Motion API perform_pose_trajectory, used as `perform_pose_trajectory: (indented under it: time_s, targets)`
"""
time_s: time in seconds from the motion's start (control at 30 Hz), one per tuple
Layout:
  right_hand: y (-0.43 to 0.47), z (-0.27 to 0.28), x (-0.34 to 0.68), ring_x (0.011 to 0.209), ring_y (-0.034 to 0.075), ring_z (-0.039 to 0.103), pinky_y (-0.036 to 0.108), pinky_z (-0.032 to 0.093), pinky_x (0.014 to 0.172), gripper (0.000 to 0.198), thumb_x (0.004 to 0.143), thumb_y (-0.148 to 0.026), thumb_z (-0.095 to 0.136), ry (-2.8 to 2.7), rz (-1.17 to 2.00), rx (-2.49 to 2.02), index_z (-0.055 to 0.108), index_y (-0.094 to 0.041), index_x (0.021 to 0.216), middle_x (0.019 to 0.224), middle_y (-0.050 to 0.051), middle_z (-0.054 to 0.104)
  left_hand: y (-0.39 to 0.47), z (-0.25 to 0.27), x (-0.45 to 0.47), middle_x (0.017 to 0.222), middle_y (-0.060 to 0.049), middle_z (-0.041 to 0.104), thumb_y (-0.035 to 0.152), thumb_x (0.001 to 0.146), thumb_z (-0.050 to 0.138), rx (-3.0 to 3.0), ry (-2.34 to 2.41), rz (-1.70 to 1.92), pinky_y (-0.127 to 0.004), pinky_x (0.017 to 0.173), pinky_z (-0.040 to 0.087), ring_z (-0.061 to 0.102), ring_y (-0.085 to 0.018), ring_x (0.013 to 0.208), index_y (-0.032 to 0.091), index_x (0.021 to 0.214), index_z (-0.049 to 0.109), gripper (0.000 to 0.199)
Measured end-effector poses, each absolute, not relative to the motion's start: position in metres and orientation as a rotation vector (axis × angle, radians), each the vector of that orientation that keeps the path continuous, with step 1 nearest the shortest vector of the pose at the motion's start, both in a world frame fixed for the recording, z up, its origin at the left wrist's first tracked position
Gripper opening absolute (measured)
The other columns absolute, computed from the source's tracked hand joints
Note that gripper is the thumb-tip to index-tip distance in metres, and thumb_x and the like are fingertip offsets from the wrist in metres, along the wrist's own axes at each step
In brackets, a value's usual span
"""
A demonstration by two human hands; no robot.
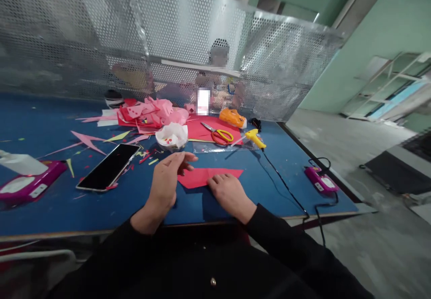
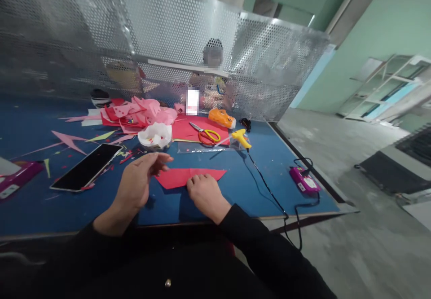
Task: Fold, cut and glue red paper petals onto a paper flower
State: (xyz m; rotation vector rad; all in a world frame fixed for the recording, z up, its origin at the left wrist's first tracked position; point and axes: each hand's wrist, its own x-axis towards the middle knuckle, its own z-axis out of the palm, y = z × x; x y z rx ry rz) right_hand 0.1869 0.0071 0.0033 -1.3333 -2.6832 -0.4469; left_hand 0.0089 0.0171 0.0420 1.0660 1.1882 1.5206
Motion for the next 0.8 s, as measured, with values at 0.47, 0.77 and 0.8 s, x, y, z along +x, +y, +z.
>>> perform_pose_trajectory:
  time_s: [0.47,0.77,0.8]
  targets:
    - [0.095,0.037,0.167,0.111,0.021,0.065,0.036,0.043,0.101,0.032,0.103,-0.017,0.042,-2.263,-0.668,-1.128,0.065,-0.014,0.126,0.119,0.013,0.073,0.091,0.049,0.030,0.068,-0.004,0.074,0.036,0.060,0.091,0.690,1.052,1.455,-0.024,0.051,0.049,0.068,-0.017,0.057,0.013,0.077,0.072,0.035]
    - [0.097,0.014,0.165,0.106,0.027,0.060,0.044,0.043,0.100,0.027,0.085,-0.043,0.069,-1.456,0.408,-1.074,0.068,-0.018,0.096,0.103,0.011,0.070,0.096,0.037,0.031,0.085,-0.002,0.076,0.018,0.071,0.083,0.497,1.024,1.635,-0.019,0.048,0.051,0.068,-0.011,0.062,0.015,0.094,0.074,0.024]
    - [0.100,0.012,0.163,0.097,0.025,0.062,0.042,0.046,0.094,0.029,0.082,-0.046,0.070,-1.343,0.555,-1.082,0.066,-0.018,0.091,0.095,0.009,0.069,0.096,0.036,0.032,0.088,-0.003,0.077,0.018,0.071,0.083,0.486,1.023,1.647,-0.019,0.048,0.051,0.067,-0.011,0.063,0.015,0.094,0.074,0.025]
